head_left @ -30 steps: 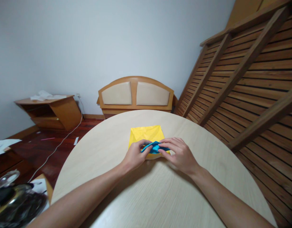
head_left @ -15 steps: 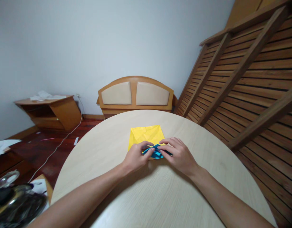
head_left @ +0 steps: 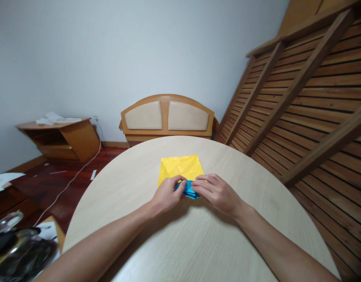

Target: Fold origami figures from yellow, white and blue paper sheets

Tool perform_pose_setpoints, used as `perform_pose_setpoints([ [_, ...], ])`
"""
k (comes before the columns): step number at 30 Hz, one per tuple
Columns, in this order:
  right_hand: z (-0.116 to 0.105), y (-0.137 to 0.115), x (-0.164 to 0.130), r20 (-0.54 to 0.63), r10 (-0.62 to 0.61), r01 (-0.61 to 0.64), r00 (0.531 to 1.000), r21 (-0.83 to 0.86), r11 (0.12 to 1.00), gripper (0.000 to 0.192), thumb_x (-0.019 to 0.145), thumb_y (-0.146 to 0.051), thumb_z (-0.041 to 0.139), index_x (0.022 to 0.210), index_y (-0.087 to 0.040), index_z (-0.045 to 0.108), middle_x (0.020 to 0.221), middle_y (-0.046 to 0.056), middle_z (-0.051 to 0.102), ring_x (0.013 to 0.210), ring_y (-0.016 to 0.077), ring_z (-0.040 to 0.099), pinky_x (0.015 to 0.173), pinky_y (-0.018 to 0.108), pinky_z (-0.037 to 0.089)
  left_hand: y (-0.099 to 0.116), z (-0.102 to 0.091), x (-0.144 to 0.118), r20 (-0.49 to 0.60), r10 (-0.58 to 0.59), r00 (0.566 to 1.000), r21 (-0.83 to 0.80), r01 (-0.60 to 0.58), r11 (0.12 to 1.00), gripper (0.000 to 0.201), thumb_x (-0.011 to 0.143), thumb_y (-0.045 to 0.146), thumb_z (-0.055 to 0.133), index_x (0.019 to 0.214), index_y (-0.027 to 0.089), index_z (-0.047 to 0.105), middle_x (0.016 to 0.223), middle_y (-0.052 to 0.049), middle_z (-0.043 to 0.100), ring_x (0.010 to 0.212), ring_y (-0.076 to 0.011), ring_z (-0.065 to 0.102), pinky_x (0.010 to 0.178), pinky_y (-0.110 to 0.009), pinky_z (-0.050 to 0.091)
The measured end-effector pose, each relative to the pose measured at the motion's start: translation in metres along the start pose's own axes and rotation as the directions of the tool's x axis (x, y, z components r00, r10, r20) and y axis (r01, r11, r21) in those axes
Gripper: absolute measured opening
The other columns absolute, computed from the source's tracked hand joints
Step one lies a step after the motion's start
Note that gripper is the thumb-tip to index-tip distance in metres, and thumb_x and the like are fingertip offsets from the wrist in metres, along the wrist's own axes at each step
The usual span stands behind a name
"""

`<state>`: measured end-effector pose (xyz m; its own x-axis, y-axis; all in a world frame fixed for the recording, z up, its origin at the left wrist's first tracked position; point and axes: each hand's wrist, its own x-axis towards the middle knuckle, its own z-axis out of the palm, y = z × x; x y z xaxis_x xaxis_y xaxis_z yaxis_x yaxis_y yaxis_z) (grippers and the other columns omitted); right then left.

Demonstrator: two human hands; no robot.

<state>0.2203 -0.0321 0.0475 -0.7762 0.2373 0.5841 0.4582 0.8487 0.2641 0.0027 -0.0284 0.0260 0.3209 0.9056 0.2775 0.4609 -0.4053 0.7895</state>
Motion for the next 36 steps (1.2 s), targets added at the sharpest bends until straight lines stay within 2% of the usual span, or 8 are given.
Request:
perform_pose_setpoints([
  [4, 0.004, -0.001, 0.000, -0.027, 0.168, -0.164, 0.985, 0.100, 0.981, 0.019, 0.099, -0.017, 0.050, 0.107, -0.020, 0.067, 0.102, 0.007, 0.075, 0.101, 0.0231, 0.067, 0.083, 0.039, 0.054, 0.001, -0.001, -0.002, -0.008, 0.051, 0.999, 0.010, -0.051, 0.999, 0.031, 0.097, 0.041, 0.048, 0.114, 0.020, 0.064, 0.098, -0.010, 0.074, 0.085, -0.0228, 0.069, 0.080, -0.035, 0.053],
  [8, 0.009, -0.006, 0.001, -0.051, 0.345, -0.327, 0.937, 0.219, 0.920, 0.016, 0.099, -0.018, 0.049, 0.104, -0.021, 0.064, 0.097, 0.007, 0.075, 0.095, 0.0219, 0.070, 0.084, 0.040, 0.055, 0.002, -0.002, -0.002, 0.005, 0.127, 0.992, 0.031, -0.127, 0.991, 0.039, 0.098, 0.041, 0.049, 0.132, 0.022, 0.054, 0.115, -0.011, 0.072, 0.100, -0.0248, 0.068, 0.086, -0.038, 0.053],
  [16, 0.014, -0.015, 0.003, 0.007, 0.572, -0.544, 0.820, 0.318, 0.777, 0.014, 0.101, -0.023, 0.043, 0.102, -0.022, 0.057, 0.090, 0.006, 0.073, 0.084, 0.0215, 0.072, 0.074, 0.034, 0.056, 0.001, -0.006, -0.003, 0.007, 0.256, 0.967, 0.212, -0.252, 0.944, 0.024, 0.095, 0.029, 0.054, 0.114, 0.019, 0.066, 0.124, -0.011, 0.069, 0.111, -0.0241, 0.066, 0.096, -0.039, 0.051],
  [19, 0.014, -0.016, 0.003, 0.004, 0.593, -0.557, 0.806, 0.345, 0.755, 0.016, 0.102, -0.027, 0.041, 0.101, -0.023, 0.056, 0.085, 0.004, 0.071, 0.076, 0.0203, 0.072, 0.067, 0.031, 0.055, 0.003, -0.004, -0.004, -0.004, 0.273, 0.962, 0.231, -0.265, 0.936, 0.021, 0.095, 0.027, 0.052, 0.106, 0.019, 0.069, 0.111, -0.009, 0.073, 0.100, -0.0221, 0.069, 0.088, -0.035, 0.053],
  [23, 0.016, -0.017, 0.003, -0.012, 0.593, -0.548, 0.805, 0.365, 0.752, 0.019, 0.098, -0.030, 0.051, 0.114, -0.021, 0.054, 0.101, 0.008, 0.072, 0.087, 0.0234, 0.072, 0.073, 0.035, 0.058, 0.005, -0.003, -0.004, -0.050, 0.196, 0.979, 0.275, -0.176, 0.945, 0.023, 0.095, 0.028, 0.051, 0.091, 0.017, 0.070, 0.079, -0.006, 0.073, 0.067, -0.0177, 0.066, 0.064, -0.028, 0.048],
  [26, 0.017, -0.017, 0.001, -0.032, 0.563, -0.521, 0.826, 0.337, 0.784, 0.032, 0.092, -0.028, 0.061, 0.122, -0.019, 0.053, 0.107, 0.010, 0.072, 0.095, 0.0257, 0.071, 0.082, 0.040, 0.058, 0.006, -0.003, -0.003, -0.109, 0.178, 0.978, 0.268, -0.143, 0.953, 0.024, 0.095, 0.029, 0.049, 0.091, 0.016, 0.069, 0.076, -0.005, 0.072, 0.062, -0.0151, 0.062, 0.059, -0.025, 0.042],
  [31, 0.019, -0.013, 0.000, -0.114, 0.532, -0.477, 0.839, 0.316, 0.820, 0.028, 0.096, -0.023, 0.055, 0.124, -0.019, 0.056, 0.109, 0.012, 0.072, 0.094, 0.0244, 0.071, 0.086, 0.042, 0.059, 0.007, -0.004, -0.003, -0.135, 0.153, 0.979, 0.294, -0.108, 0.950, 0.029, 0.095, 0.033, 0.051, 0.079, 0.015, 0.067, 0.067, -0.004, 0.067, 0.054, -0.0138, 0.055, 0.054, -0.025, 0.036],
  [36, 0.019, -0.013, -0.002, -0.014, 0.450, -0.403, 0.893, 0.419, 0.814, 0.020, 0.096, -0.020, 0.056, 0.115, -0.024, 0.060, 0.104, 0.005, 0.074, 0.093, 0.0205, 0.072, 0.085, 0.036, 0.059, 0.006, -0.003, -0.002, -0.085, 0.196, 0.977, 0.182, -0.178, 0.967, 0.015, 0.090, 0.028, 0.060, 0.093, 0.018, 0.071, 0.084, -0.005, 0.073, 0.070, -0.0161, 0.063, 0.064, -0.026, 0.044],
])
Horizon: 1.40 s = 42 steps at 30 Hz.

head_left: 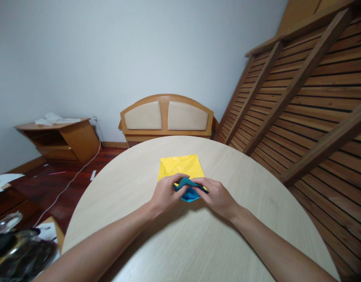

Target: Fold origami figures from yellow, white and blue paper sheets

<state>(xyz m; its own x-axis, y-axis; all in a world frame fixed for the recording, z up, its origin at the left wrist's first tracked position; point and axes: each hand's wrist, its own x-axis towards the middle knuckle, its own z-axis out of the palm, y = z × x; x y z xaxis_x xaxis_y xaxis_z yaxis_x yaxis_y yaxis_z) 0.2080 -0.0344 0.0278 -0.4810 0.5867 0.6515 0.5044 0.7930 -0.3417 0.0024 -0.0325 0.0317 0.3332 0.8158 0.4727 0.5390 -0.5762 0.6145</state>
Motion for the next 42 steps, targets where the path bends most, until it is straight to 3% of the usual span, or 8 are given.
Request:
perform_pose_setpoints([
  [5, -0.001, -0.001, 0.000, -0.104, -0.022, 0.027, 0.994, 0.046, 0.999, 0.030, 0.092, -0.021, 0.062, 0.121, -0.025, 0.053, 0.112, 0.007, 0.069, 0.100, 0.0199, 0.069, 0.087, 0.037, 0.059, -0.003, -0.001, 0.000, -0.010, -0.014, 1.000, 0.034, 0.015, 0.999, 0.015, 0.089, 0.026, 0.058, 0.082, 0.017, 0.068, 0.073, -0.003, 0.069, 0.061, -0.0137, 0.057, 0.059, -0.025, 0.039],
  [9, -0.006, -0.006, 0.004, -0.047, -0.070, 0.065, 0.996, -0.098, 0.993, 0.012, 0.091, -0.021, 0.064, 0.103, -0.024, 0.065, 0.125, 0.009, 0.064, 0.114, 0.0243, 0.063, 0.093, 0.043, 0.054, -0.004, -0.003, 0.001, -0.072, -0.047, 0.996, -0.017, 0.046, 0.999, 0.011, 0.089, 0.024, 0.056, 0.085, 0.017, 0.063, 0.072, -0.001, 0.066, 0.058, -0.0118, 0.053, 0.056, -0.023, 0.036],
  [16, -0.006, -0.006, 0.005, -0.025, -0.145, 0.138, 0.989, -0.189, 0.972, 0.015, 0.089, -0.017, 0.068, 0.100, -0.026, 0.073, 0.122, 0.008, 0.066, 0.108, 0.0242, 0.063, 0.088, 0.044, 0.052, -0.004, 0.001, 0.004, -0.121, -0.128, 0.984, -0.113, 0.115, 0.987, 0.021, 0.091, 0.033, 0.056, 0.077, 0.017, 0.060, 0.066, 0.001, 0.059, 0.057, -0.0117, 0.048, 0.055, -0.023, 0.034],
  [23, -0.011, -0.005, 0.006, -0.003, -0.261, 0.254, 0.965, -0.214, 0.943, 0.019, 0.090, -0.017, 0.066, 0.102, -0.027, 0.075, 0.133, 0.010, 0.062, 0.118, 0.0257, 0.058, 0.093, 0.045, 0.050, -0.008, 0.001, 0.009, -0.093, -0.218, 0.972, -0.289, 0.183, 0.940, 0.026, 0.087, 0.039, 0.059, 0.083, 0.014, 0.064, 0.080, -0.004, 0.067, 0.070, -0.0162, 0.056, 0.066, -0.027, 0.044],
  [28, -0.013, -0.005, 0.006, 0.006, -0.326, 0.317, 0.945, -0.262, 0.912, 0.017, 0.091, -0.018, 0.064, 0.101, -0.027, 0.075, 0.125, 0.009, 0.067, 0.112, 0.0252, 0.061, 0.087, 0.044, 0.053, -0.006, -0.002, 0.010, -0.071, -0.276, 0.958, -0.360, 0.234, 0.903, 0.028, 0.084, 0.041, 0.061, 0.084, 0.014, 0.066, 0.082, -0.005, 0.070, 0.072, -0.0179, 0.059, 0.066, -0.027, 0.046],
  [34, -0.015, -0.003, 0.007, 0.008, -0.358, 0.345, 0.934, -0.282, 0.895, 0.019, 0.091, -0.018, 0.064, 0.104, -0.028, 0.074, 0.097, 0.003, 0.076, 0.100, 0.0241, 0.064, 0.081, 0.041, 0.051, -0.004, -0.001, 0.011, -0.045, -0.324, 0.945, -0.418, 0.277, 0.865, 0.029, 0.081, 0.041, 0.063, 0.084, 0.013, 0.067, 0.081, -0.005, 0.070, 0.069, -0.0165, 0.059, 0.064, -0.027, 0.048],
  [42, -0.021, 0.000, 0.008, 0.098, -0.425, 0.434, 0.900, -0.302, 0.849, 0.020, 0.097, -0.020, 0.057, 0.110, -0.025, 0.072, 0.102, 0.002, 0.078, 0.100, 0.0228, 0.069, 0.082, 0.040, 0.051, -0.002, -0.002, 0.011, -0.026, -0.328, 0.944, -0.440, 0.284, 0.852, 0.026, 0.080, 0.038, 0.064, 0.083, 0.012, 0.067, 0.082, -0.006, 0.070, 0.069, -0.0164, 0.059, 0.066, -0.029, 0.049],
])
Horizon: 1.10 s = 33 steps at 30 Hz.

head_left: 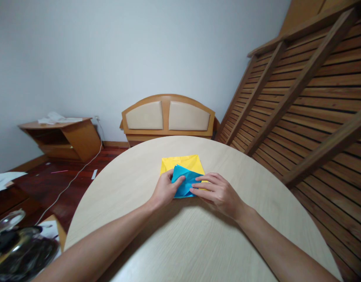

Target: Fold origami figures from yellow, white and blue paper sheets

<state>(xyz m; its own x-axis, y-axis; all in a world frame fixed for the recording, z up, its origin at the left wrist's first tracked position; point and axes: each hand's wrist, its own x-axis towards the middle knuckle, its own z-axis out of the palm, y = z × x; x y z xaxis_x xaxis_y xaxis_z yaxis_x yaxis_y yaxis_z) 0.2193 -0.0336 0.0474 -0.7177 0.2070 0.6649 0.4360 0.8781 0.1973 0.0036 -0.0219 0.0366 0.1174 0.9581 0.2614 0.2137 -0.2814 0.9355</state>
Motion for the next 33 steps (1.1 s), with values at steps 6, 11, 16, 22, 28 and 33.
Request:
perform_pose_setpoints([
  [6, -0.0017, 0.0033, -0.0023, 0.035, -0.056, 0.056, 0.998, 0.003, 0.998, 0.024, 0.097, -0.017, 0.056, 0.113, -0.026, 0.072, 0.103, 0.002, 0.078, 0.100, 0.0215, 0.071, 0.079, 0.038, 0.054, -0.0010, 0.0006, -0.0004, 0.013, -0.022, 1.000, -0.005, 0.022, 1.000, 0.024, 0.081, 0.036, 0.063, 0.083, 0.012, 0.067, 0.084, -0.008, 0.071, 0.072, -0.0173, 0.060, 0.064, -0.027, 0.048],
  [11, -0.0031, 0.0037, -0.0023, 0.024, -0.074, 0.073, 0.997, 0.035, 0.997, 0.024, 0.097, -0.015, 0.055, 0.111, -0.024, 0.072, 0.103, 0.002, 0.078, 0.099, 0.0209, 0.072, 0.078, 0.037, 0.056, -0.0032, 0.0008, 0.0007, 0.010, -0.034, 0.999, -0.014, 0.034, 0.999, 0.024, 0.080, 0.037, 0.064, 0.082, 0.012, 0.066, 0.083, -0.008, 0.071, 0.070, -0.0167, 0.059, 0.063, -0.027, 0.048],
  [16, -0.0046, 0.0039, -0.0010, 0.023, -0.071, 0.070, 0.997, 0.074, 0.995, 0.026, 0.096, -0.014, 0.056, 0.113, -0.026, 0.072, 0.104, 0.002, 0.078, 0.100, 0.0203, 0.073, 0.078, 0.036, 0.058, -0.0050, 0.0009, 0.0013, 0.004, -0.030, 1.000, -0.019, 0.030, 0.999, 0.023, 0.080, 0.036, 0.064, 0.081, 0.013, 0.066, 0.081, -0.007, 0.070, 0.070, -0.0166, 0.059, 0.063, -0.027, 0.048],
  [22, -0.0019, 0.0042, -0.0017, 0.046, -0.035, 0.032, 0.998, 0.072, 0.997, 0.024, 0.096, -0.016, 0.057, 0.110, -0.026, 0.073, 0.101, 0.001, 0.078, 0.097, 0.0210, 0.072, 0.078, 0.037, 0.059, -0.0064, 0.0012, 0.0013, 0.007, -0.026, 1.000, -0.028, 0.027, 0.999, 0.026, 0.080, 0.039, 0.064, 0.081, 0.012, 0.066, 0.080, -0.006, 0.069, 0.068, -0.0157, 0.058, 0.063, -0.027, 0.047],
  [28, -0.0020, 0.0050, -0.0027, 0.041, -0.036, 0.033, 0.998, 0.071, 0.997, 0.027, 0.095, -0.016, 0.058, 0.114, -0.028, 0.072, 0.100, 0.002, 0.078, 0.097, 0.0215, 0.072, 0.078, 0.039, 0.059, -0.0050, 0.0010, 0.0007, 0.011, -0.044, 0.999, -0.024, 0.044, 0.999, 0.024, 0.080, 0.035, 0.064, 0.086, 0.012, 0.068, 0.084, -0.008, 0.071, 0.072, -0.0175, 0.060, 0.061, -0.026, 0.047],
  [33, -0.0034, 0.0054, -0.0038, 0.036, -0.060, 0.058, 0.998, 0.051, 0.997, 0.026, 0.096, -0.016, 0.058, 0.114, -0.028, 0.072, 0.102, 0.001, 0.078, 0.098, 0.0210, 0.073, 0.076, 0.036, 0.060, -0.0067, 0.0014, 0.0013, 0.004, -0.047, 0.999, -0.037, 0.047, 0.998, 0.025, 0.080, 0.036, 0.065, 0.084, 0.012, 0.068, 0.082, -0.007, 0.071, 0.070, -0.0166, 0.060, 0.062, -0.027, 0.048],
])
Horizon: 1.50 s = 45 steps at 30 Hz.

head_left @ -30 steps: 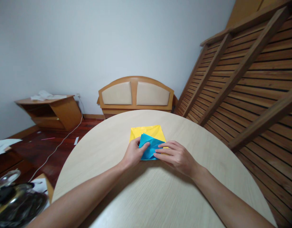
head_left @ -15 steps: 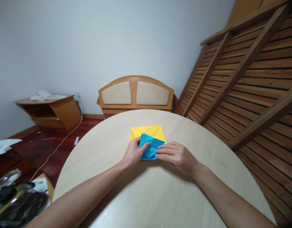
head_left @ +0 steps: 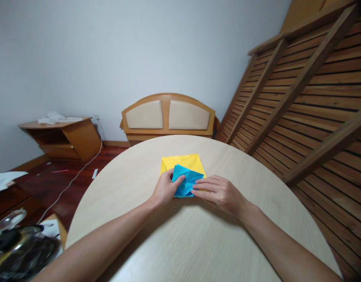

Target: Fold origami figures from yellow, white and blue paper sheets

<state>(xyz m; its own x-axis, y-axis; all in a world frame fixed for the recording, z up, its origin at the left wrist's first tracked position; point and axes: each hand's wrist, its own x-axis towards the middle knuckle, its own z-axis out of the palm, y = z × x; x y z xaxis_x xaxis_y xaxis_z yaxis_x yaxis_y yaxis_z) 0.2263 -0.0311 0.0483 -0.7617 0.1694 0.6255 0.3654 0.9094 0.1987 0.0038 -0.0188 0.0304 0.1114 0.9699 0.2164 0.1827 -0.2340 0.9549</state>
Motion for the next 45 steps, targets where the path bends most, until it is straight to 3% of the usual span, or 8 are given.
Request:
perform_pose_setpoints([
  [7, 0.001, -0.001, 0.003, 0.047, 0.032, -0.033, 0.998, 0.026, 0.999, 0.020, 0.097, -0.017, 0.055, 0.102, -0.024, 0.073, 0.102, 0.001, 0.077, 0.099, 0.0209, 0.071, 0.080, 0.038, 0.059, -0.001, 0.001, 0.000, 0.000, 0.016, 1.000, -0.010, -0.016, 1.000, 0.025, 0.080, 0.037, 0.064, 0.084, 0.012, 0.067, 0.084, -0.007, 0.070, 0.071, -0.0164, 0.060, 0.064, -0.027, 0.048],
  [14, 0.004, -0.004, 0.005, 0.126, 0.135, -0.133, 0.983, -0.025, 0.991, 0.014, 0.096, -0.022, 0.058, 0.097, -0.023, 0.072, 0.095, 0.005, 0.072, 0.087, 0.0205, 0.064, 0.076, 0.036, 0.053, -0.002, 0.000, -0.002, 0.033, 0.085, 0.996, 0.044, -0.087, 0.995, 0.025, 0.083, 0.039, 0.063, 0.079, 0.014, 0.061, 0.075, -0.002, 0.063, 0.066, -0.0136, 0.054, 0.061, -0.026, 0.043],
  [22, 0.008, -0.005, 0.007, 0.101, 0.178, -0.178, 0.979, -0.015, 0.984, 0.015, 0.099, -0.023, 0.054, 0.093, -0.020, 0.067, 0.092, 0.004, 0.073, 0.083, 0.0181, 0.065, 0.079, 0.034, 0.046, -0.007, 0.004, -0.004, 0.124, 0.129, 0.984, 0.057, -0.137, 0.989, 0.014, 0.080, 0.027, 0.067, 0.085, 0.015, 0.061, 0.081, -0.003, 0.065, 0.073, -0.0155, 0.057, 0.069, -0.027, 0.046],
  [28, 0.013, -0.005, 0.006, 0.109, 0.203, -0.204, 0.973, 0.002, 0.979, 0.015, 0.099, -0.023, 0.054, 0.092, -0.019, 0.066, 0.092, 0.005, 0.073, 0.084, 0.0191, 0.067, 0.077, 0.034, 0.048, -0.009, 0.004, -0.003, 0.117, 0.125, 0.985, 0.066, -0.133, 0.989, 0.019, 0.085, 0.033, 0.064, 0.080, 0.015, 0.060, 0.077, -0.004, 0.063, 0.071, -0.0161, 0.056, 0.068, -0.029, 0.046],
  [31, 0.014, -0.006, 0.007, 0.082, 0.245, -0.243, 0.966, -0.028, 0.970, 0.015, 0.100, -0.024, 0.053, 0.093, -0.019, 0.065, 0.090, 0.005, 0.073, 0.082, 0.0193, 0.067, 0.075, 0.033, 0.049, 0.000, 0.004, -0.007, 0.138, 0.100, 0.985, -0.058, -0.093, 0.994, 0.021, 0.084, 0.035, 0.064, 0.091, 0.015, 0.061, 0.086, -0.007, 0.067, 0.076, -0.0180, 0.061, 0.072, -0.031, 0.049],
  [34, 0.014, -0.007, 0.007, 0.039, 0.312, -0.310, 0.949, -0.059, 0.949, 0.018, 0.101, -0.025, 0.050, 0.094, -0.018, 0.065, 0.088, 0.005, 0.073, 0.079, 0.0194, 0.068, 0.072, 0.032, 0.050, 0.009, 0.005, -0.011, 0.225, 0.007, 0.974, -0.177, 0.034, 0.984, 0.031, 0.081, 0.036, 0.069, 0.103, 0.015, 0.059, 0.095, -0.011, 0.069, 0.082, -0.0207, 0.065, 0.073, -0.033, 0.052],
  [38, 0.014, -0.008, 0.007, 0.030, 0.346, -0.344, 0.938, -0.066, 0.937, 0.020, 0.102, -0.023, 0.047, 0.094, -0.018, 0.064, 0.087, 0.005, 0.071, 0.077, 0.0190, 0.068, 0.068, 0.031, 0.050, 0.011, 0.005, -0.013, 0.297, -0.062, 0.953, -0.234, 0.136, 0.963, 0.033, 0.080, 0.033, 0.070, 0.106, 0.015, 0.060, 0.099, -0.013, 0.070, 0.086, -0.0227, 0.067, 0.074, -0.035, 0.054],
  [45, 0.012, -0.007, 0.008, 0.112, 0.327, -0.307, 0.938, -0.168, 0.937, 0.009, 0.096, -0.022, 0.057, 0.093, -0.018, 0.065, 0.086, 0.006, 0.069, 0.079, 0.0224, 0.066, 0.068, 0.034, 0.050, 0.005, 0.008, -0.010, 0.261, 0.113, 0.959, -0.157, -0.074, 0.985, 0.024, 0.078, 0.018, 0.061, 0.101, 0.014, 0.068, 0.102, -0.012, 0.071, 0.093, -0.0239, 0.066, 0.089, -0.037, 0.051],
])
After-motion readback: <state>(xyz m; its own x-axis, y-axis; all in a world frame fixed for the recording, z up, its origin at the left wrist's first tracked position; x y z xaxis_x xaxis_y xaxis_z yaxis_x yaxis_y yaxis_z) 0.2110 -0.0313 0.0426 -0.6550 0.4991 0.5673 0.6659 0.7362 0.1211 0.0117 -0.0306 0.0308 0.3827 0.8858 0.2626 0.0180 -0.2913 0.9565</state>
